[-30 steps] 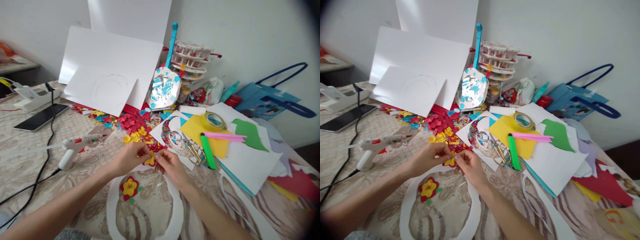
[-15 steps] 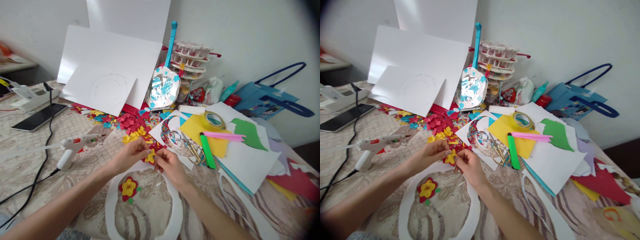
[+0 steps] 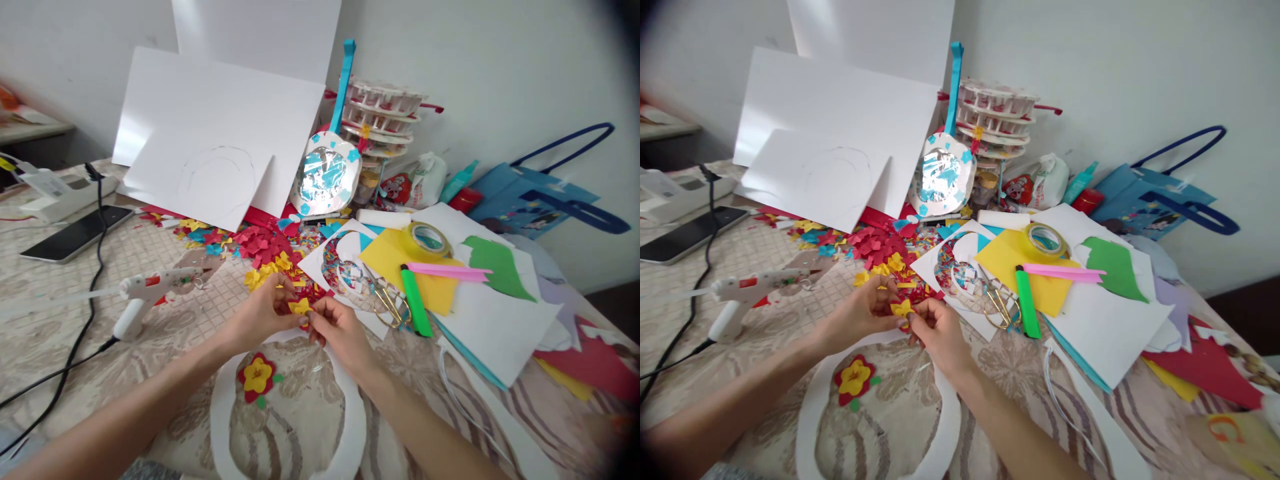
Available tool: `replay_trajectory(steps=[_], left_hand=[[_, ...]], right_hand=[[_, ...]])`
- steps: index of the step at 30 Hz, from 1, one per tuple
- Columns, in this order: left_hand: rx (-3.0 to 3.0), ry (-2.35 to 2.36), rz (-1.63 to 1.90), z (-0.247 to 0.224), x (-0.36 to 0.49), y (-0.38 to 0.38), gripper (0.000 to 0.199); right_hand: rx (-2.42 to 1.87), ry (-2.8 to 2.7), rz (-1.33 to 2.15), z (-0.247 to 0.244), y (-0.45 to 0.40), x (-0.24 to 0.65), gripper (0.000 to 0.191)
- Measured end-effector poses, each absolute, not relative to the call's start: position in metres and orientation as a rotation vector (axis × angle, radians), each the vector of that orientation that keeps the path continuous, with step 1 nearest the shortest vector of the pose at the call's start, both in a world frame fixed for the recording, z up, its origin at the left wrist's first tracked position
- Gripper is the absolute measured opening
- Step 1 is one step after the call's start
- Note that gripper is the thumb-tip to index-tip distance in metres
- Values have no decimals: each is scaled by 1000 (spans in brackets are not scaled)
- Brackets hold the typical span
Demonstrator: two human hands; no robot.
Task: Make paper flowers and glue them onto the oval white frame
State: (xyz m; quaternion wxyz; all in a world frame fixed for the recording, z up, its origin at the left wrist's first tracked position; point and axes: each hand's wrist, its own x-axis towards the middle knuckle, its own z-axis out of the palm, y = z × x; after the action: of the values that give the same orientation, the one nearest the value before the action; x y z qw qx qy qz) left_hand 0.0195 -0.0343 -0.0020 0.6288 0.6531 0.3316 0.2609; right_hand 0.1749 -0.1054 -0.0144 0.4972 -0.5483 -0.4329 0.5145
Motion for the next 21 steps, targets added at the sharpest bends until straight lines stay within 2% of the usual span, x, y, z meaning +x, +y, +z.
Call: replay_trajectory(steps=[16,21], left_hand=[[1289,689,585,-8,18,-27,45],[1216,706,506,-4,16,-28,39]], right_hand=[[-1308,-1040,1288,-15,-107,173,18],[-1283,-994,1319,-14,-107,173,18]])
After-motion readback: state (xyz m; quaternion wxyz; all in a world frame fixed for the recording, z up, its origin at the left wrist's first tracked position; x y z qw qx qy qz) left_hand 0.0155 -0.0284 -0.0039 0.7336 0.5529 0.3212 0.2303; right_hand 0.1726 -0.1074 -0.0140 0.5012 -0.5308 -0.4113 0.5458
